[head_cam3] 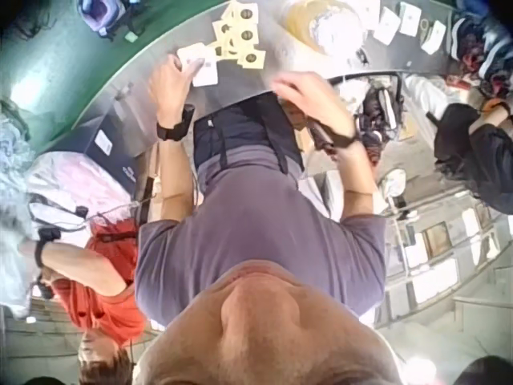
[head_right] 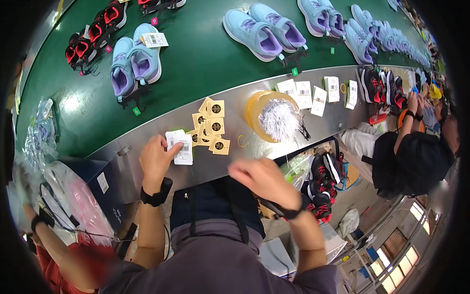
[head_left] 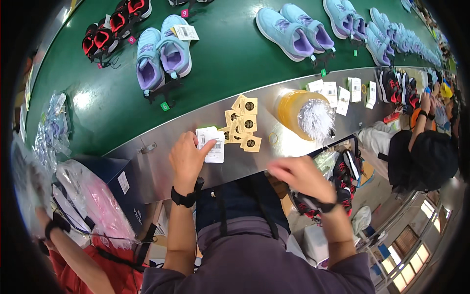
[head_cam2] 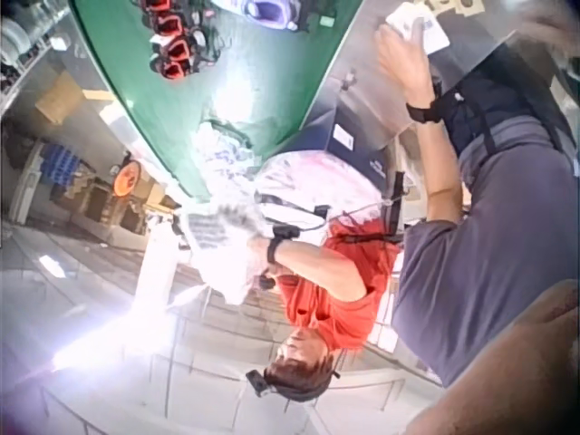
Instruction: The person stands at a conveyor belt in a factory setting and attaches paper tags to the tongues of light blue and purple sneakers. They pick up tags from a pile, peel off the backing, and affix them to the shoes as they move along the belt.
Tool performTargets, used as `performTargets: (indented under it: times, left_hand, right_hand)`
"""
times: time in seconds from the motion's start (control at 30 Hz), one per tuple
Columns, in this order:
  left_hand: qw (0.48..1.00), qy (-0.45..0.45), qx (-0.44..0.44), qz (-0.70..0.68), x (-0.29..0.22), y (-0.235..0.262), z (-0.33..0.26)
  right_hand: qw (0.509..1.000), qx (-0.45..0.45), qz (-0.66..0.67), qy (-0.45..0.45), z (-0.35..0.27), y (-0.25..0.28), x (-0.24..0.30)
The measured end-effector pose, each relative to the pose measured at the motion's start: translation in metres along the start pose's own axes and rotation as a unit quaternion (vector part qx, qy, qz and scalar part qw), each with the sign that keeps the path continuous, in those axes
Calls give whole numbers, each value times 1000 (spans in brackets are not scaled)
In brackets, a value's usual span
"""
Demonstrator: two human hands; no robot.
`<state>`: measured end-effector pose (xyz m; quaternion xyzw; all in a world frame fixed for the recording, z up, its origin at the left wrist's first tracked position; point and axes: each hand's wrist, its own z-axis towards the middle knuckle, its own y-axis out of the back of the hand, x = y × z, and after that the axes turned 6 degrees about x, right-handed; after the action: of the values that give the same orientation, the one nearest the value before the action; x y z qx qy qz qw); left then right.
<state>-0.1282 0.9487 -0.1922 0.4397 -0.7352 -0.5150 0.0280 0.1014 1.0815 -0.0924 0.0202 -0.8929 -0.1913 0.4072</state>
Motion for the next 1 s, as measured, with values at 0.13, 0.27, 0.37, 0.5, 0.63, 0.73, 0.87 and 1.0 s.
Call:
performTargets:
  times: [0.13, 0.27, 0.37, 0.5, 0.63, 0.73, 0.87, 1.0]
  left_hand:
    - [999, 16, -5, -29, -6, -7, -6]
    - [979, 12, 29, -201, 18, -20, 0]
    - [923, 29, 88, -373, 31, -22, 2]
    - [874, 63, 138, -461, 19, 0, -3]
    - [773, 46, 251, -581, -19, 22, -16]
    - [666, 6, 416, -619, -54, 16, -19]
    - [613, 16, 469, -636, -66, -5, -14]
    - [662, -23, 347, -663, -95, -7, -12]
  right_hand:
    - [966, -233, -102, -33, 47, -69, -40]
    - [953, -258, -150, -57, 60, -81, -49]
    - [953, -299, -52, -23, 58, -78, -61]
    - [949, -280, 142, 18, 43, -69, -76]
    - [942, -289, 54, 164, 8, -52, -59]
    - [900, -295, -105, 304, -14, -44, -44]
    - [873, -333, -106, 340, -27, -32, -37]
    - [855, -470, 131, 177, -34, -32, -43]
